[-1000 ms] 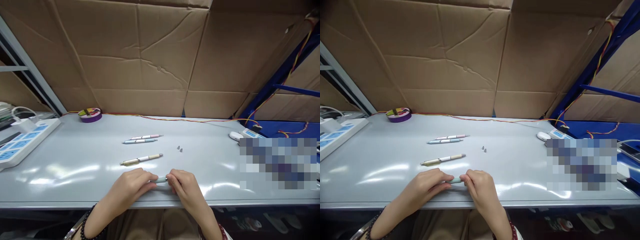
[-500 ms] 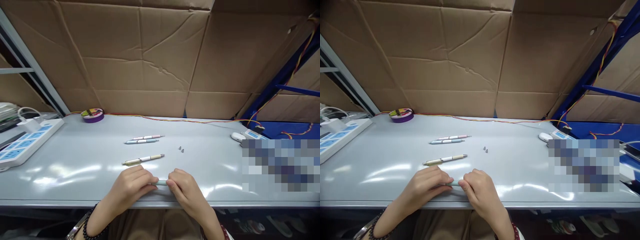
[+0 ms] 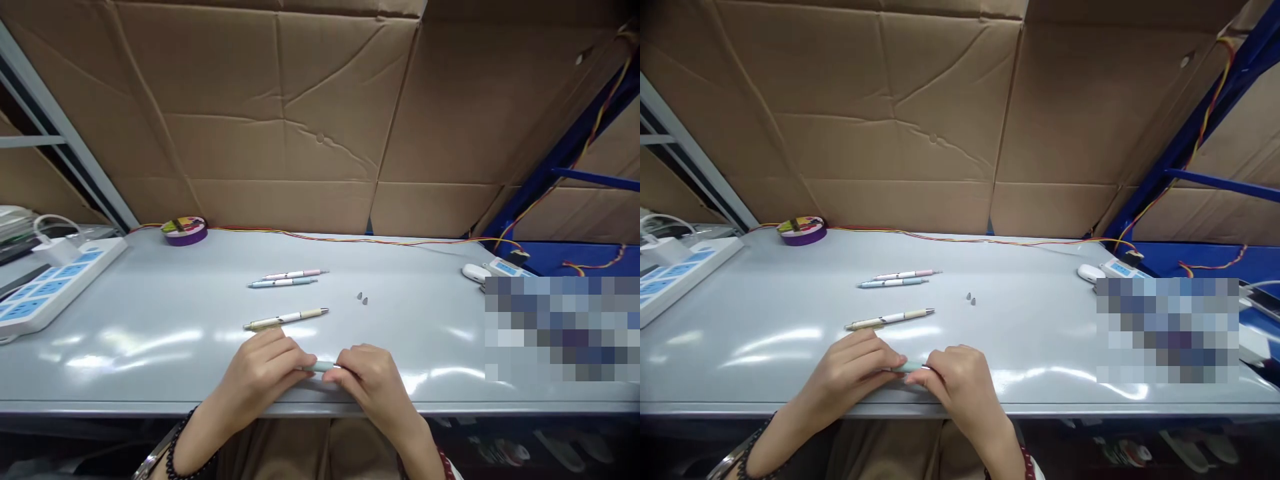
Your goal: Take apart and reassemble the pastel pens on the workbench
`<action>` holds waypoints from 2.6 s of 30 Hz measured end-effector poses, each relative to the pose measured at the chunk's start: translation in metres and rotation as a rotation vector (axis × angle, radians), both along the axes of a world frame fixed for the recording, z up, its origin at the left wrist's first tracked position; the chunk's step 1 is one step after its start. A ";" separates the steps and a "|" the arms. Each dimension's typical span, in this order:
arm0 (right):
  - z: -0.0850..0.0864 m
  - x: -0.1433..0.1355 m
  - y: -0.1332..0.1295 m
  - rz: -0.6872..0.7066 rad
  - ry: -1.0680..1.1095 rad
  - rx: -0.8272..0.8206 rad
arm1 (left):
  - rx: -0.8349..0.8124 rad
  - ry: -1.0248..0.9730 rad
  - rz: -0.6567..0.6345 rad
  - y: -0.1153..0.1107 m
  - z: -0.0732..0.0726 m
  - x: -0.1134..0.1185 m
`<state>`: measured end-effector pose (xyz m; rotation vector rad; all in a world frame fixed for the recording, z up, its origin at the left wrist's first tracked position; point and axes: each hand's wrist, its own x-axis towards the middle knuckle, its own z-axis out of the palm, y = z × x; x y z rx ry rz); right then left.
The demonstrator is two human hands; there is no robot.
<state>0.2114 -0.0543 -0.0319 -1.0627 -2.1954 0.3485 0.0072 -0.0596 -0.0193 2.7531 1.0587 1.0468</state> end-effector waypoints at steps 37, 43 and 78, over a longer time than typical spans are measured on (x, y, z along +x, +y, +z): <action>0.003 0.009 -0.005 0.072 0.484 -0.315 | -0.960 -1.728 -0.195 0.008 0.024 -0.022; 0.004 0.009 -0.005 0.072 0.437 -0.334 | -1.022 -2.031 -0.256 0.007 0.027 -0.030; 0.025 -0.038 -0.010 0.161 -0.089 -0.047 | -0.765 -1.849 -0.385 -0.006 0.033 -0.025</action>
